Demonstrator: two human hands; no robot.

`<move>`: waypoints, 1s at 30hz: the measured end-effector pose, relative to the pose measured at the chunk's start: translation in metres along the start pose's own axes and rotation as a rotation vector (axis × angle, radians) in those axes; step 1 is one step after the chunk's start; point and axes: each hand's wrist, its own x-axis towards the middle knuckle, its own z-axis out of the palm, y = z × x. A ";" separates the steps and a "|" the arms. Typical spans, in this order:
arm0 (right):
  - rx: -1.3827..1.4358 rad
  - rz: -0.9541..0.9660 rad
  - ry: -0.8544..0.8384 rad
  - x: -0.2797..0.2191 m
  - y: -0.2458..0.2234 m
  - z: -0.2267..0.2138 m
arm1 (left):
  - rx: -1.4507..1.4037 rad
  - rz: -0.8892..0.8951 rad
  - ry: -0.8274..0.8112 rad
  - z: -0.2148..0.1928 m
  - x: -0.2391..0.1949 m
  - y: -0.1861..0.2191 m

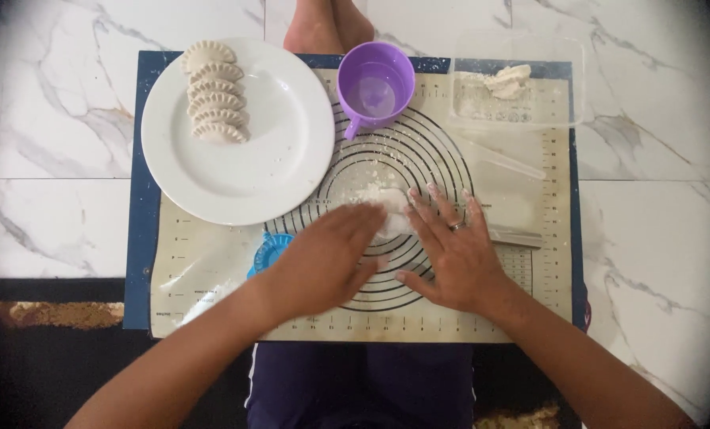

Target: Preparing and molding dumplings from dough using a plastic mold on a silicone mat.

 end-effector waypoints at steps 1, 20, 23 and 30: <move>-0.002 0.002 0.001 -0.005 -0.005 0.003 | 0.001 0.003 0.001 -0.001 0.009 -0.003; 0.095 -0.157 0.303 -0.032 0.001 -0.021 | 0.131 0.276 0.047 -0.030 0.077 -0.009; 0.126 -0.165 0.196 -0.036 0.017 -0.029 | 0.086 0.408 0.134 -0.053 0.060 -0.002; 0.180 -0.221 0.102 -0.005 0.061 -0.019 | 0.102 0.216 0.157 -0.048 0.028 -0.026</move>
